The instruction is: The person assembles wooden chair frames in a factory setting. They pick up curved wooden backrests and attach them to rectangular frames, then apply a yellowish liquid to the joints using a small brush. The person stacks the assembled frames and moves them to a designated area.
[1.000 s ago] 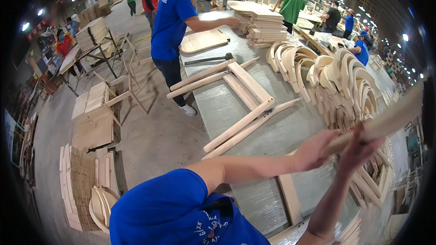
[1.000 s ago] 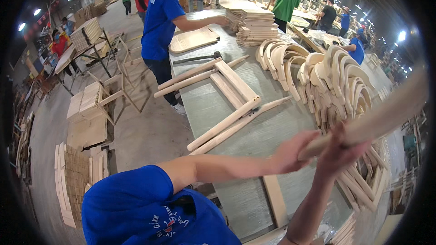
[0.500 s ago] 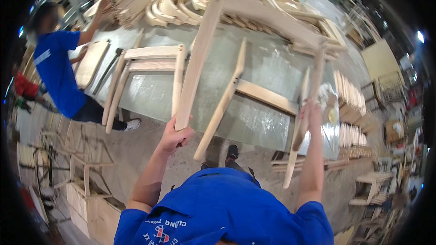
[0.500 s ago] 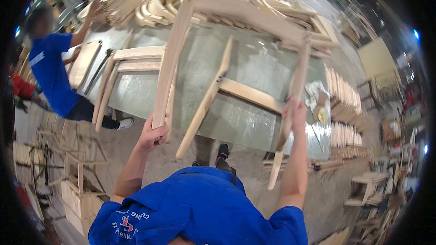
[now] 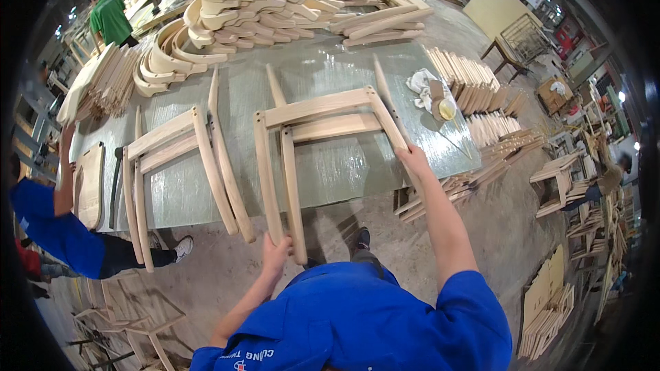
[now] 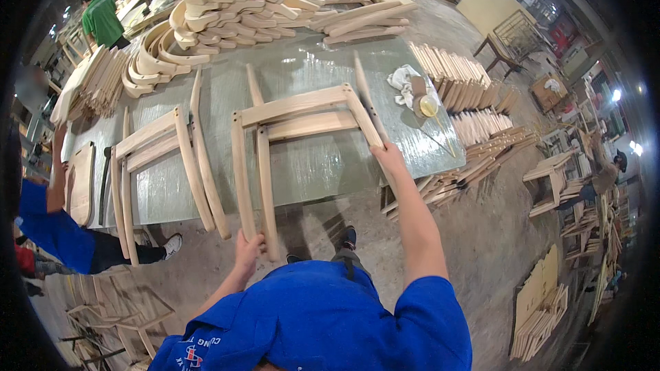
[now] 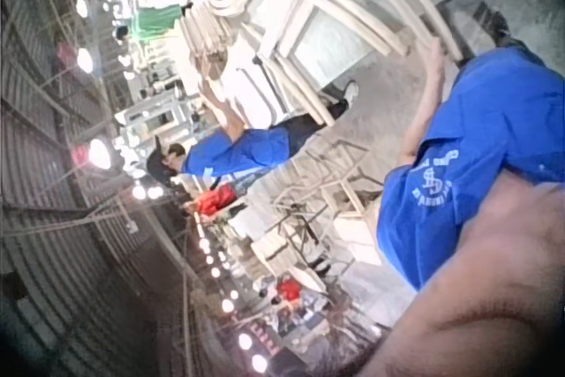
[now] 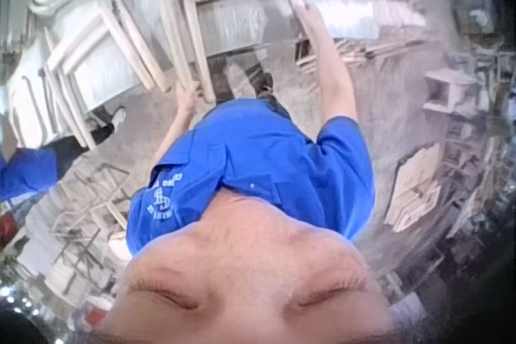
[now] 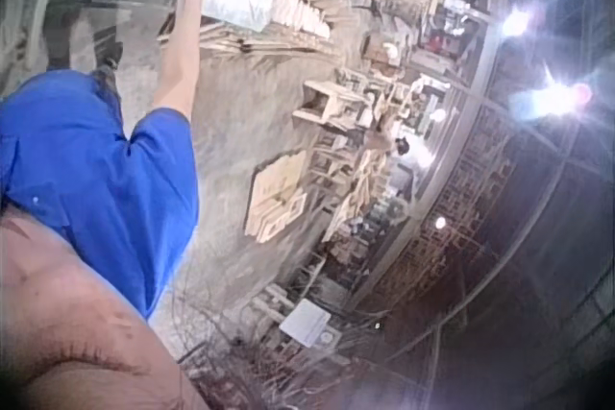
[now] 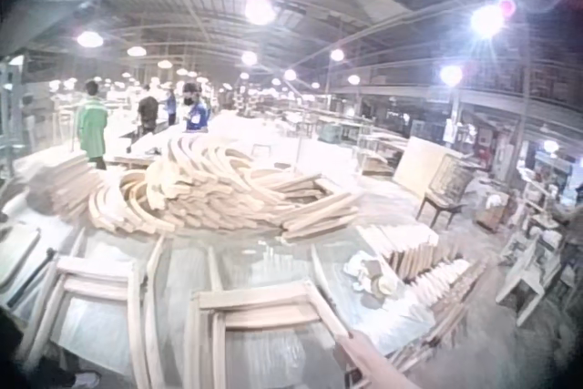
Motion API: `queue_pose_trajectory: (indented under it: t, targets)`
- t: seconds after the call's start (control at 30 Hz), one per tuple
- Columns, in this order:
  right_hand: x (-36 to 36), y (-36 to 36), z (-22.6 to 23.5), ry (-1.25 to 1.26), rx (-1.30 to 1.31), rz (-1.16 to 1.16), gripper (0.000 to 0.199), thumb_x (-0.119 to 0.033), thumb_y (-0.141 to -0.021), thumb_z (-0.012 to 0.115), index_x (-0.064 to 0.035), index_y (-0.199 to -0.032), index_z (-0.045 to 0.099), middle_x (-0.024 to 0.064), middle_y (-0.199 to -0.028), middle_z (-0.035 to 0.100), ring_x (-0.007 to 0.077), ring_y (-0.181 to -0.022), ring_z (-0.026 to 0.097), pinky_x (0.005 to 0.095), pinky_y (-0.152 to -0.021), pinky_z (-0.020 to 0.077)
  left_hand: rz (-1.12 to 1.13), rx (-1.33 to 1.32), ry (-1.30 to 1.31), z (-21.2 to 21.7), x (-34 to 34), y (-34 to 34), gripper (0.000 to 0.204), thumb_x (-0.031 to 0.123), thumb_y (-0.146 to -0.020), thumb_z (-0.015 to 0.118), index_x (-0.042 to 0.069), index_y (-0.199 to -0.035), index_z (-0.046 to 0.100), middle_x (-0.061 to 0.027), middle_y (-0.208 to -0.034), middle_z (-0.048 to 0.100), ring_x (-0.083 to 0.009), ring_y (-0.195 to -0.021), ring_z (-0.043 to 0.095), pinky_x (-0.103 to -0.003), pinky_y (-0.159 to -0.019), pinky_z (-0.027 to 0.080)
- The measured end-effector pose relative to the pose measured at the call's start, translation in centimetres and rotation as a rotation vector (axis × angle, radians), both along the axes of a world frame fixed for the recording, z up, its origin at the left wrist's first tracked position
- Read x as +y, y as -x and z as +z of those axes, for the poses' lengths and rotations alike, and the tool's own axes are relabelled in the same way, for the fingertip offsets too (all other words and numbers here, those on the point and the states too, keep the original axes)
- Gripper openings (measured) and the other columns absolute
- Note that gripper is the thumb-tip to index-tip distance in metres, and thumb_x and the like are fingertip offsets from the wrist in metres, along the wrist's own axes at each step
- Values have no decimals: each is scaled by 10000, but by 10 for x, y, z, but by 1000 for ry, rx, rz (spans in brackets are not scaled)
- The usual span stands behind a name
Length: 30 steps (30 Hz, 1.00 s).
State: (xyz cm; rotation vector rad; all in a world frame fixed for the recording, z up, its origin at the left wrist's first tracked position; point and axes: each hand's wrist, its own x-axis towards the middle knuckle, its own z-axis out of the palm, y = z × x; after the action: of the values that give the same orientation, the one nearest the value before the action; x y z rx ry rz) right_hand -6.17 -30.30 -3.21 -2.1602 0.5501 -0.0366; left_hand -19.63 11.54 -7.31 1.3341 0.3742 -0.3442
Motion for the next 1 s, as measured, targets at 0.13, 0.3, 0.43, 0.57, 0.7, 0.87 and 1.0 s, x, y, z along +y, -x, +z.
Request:
queue_pose_trajectory:
  t: [0.13, 0.3, 0.43, 0.57, 0.7, 0.87, 1.0]
  targets:
    - [-6, -25, 8, 265, 79, 76, 493, -462, -695, 610, 0, -868, 617, 186, -831, 627, 321, -803, 600, 389, -724, 445, 80, -6, 11, 3, -23, -3, 293, 74, -794, 550, 22, -1031, 386, -98, -926, 545, -185, -714, 577, -292, -552, 515]
    - [-10, -30, -12, 451, -127, 88, 391, -392, -723, 623, -29, -868, 634, 135, -975, 580, 327, -900, 533, 415, -791, 426, -51, -323, -901, 3, -14, -24, 446, 171, -763, 611, 22, -1128, 402, -180, -1102, 465, -296, -1011, 469, -431, -865, 393]
    - [-47, -23, -21, 377, -354, -4, 311, -327, -733, 636, -67, -904, 640, 141, -1006, 585, 323, -944, 539, 397, -816, 430, -280, -815, -1192, 26, -55, -8, 455, 284, -721, 638, 77, -1104, 506, -169, -1259, 375, -325, -1238, 253, -503, -1030, 154]
    - [-88, -11, -25, 48, 122, -41, 398, -352, -730, 643, -33, -966, 612, 194, -965, 605, 312, -918, 579, 366, -813, 445, -732, -814, -1345, 16, -92, -9, 197, 345, -721, 600, 162, -767, 658, -45, -1334, 360, -323, -1302, 194, -584, -1028, 106]
    - [-87, 12, -44, 94, -95, 258, 373, -301, -741, 662, 2, -945, 585, 122, -781, 605, 217, -698, 583, 314, -627, 462, -790, -599, -1560, 40, -79, -34, 175, 297, -715, 618, 129, -751, 654, -62, -1295, 393, -327, -1289, 214, -588, -1025, 109]
    - [-136, 12, -54, -833, 67, 74, 276, -286, -848, 561, -52, -994, 561, 43, -753, 591, 137, -634, 555, 264, -577, 452, -525, -668, -1519, 70, -153, -93, 120, 175, -727, 625, 65, -771, 607, -121, -1211, 442, -342, -1203, 320, -514, -967, 254]
    - [-179, -11, -58, -1655, -243, -364, 336, -368, -878, 508, -117, -1100, 489, 31, -841, 577, 138, -669, 530, 267, -612, 456, -458, -807, -867, 72, -289, -192, 127, 123, -771, 596, 4, -808, 576, -142, -922, 579, -301, -879, 544, -359, -797, 424]
